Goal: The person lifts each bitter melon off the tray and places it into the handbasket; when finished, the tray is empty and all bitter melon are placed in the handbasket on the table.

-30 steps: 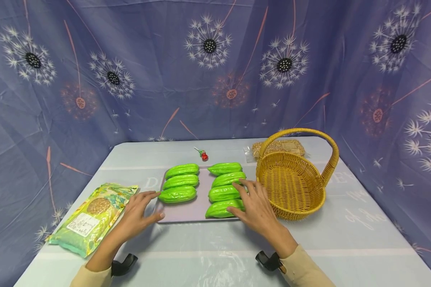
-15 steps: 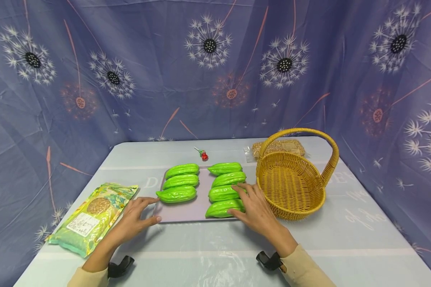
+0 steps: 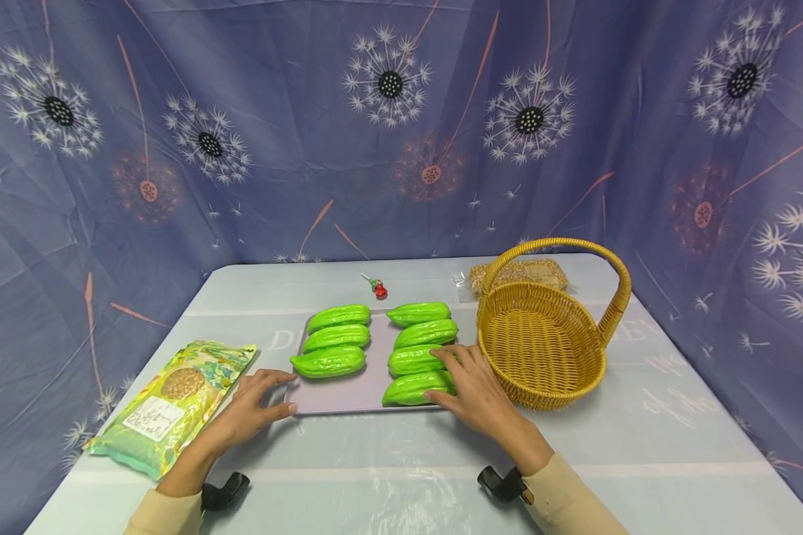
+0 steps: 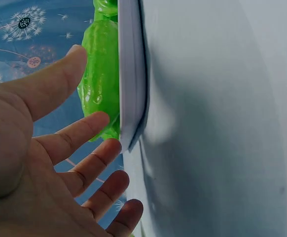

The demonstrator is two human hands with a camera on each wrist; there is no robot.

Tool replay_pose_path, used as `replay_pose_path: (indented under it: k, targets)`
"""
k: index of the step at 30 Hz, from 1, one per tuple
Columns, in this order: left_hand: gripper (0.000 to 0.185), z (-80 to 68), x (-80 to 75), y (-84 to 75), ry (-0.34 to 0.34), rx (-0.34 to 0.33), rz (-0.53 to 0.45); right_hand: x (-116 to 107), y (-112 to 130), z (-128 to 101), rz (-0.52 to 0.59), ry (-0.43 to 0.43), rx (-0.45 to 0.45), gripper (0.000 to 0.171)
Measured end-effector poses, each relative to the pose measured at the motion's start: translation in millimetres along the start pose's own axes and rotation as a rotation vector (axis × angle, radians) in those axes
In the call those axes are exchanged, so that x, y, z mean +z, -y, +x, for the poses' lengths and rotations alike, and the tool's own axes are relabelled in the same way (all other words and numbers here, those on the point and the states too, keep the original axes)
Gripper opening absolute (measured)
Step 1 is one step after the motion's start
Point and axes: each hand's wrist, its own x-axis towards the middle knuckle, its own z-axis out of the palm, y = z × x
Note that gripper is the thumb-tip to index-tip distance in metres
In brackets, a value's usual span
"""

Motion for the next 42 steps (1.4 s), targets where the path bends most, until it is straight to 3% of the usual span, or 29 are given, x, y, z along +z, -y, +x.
replay_pose_path:
  k: [5,10,21,29,42]
  targets:
    - [0.050,2.6,1.1,4.2,0.017,-0.014,-0.006,2.5,-0.2,-0.5,0.020,0.043,0.030,0.060]
    - [0.049,5.2,2.6,7.5,0.022,-0.018,-0.006,6.2,-0.7,-1.3,0.029,0.030,0.014,0.055]
    - [0.048,7.3,1.4,7.9,0.039,-0.014,0.001,14.4,-2.4,-2.6,0.030,0.086,0.037,0.052]
    - [0.048,9.7,3.6,9.9,0.046,-0.018,-0.006,17.7,-4.0,-3.5,0.036,0.075,0.023,0.049]
    - [0.049,12.8,5.0,10.6,0.052,-0.045,-0.028,17.6,-3.8,-1.0,0.026,0.158,0.024,0.048]
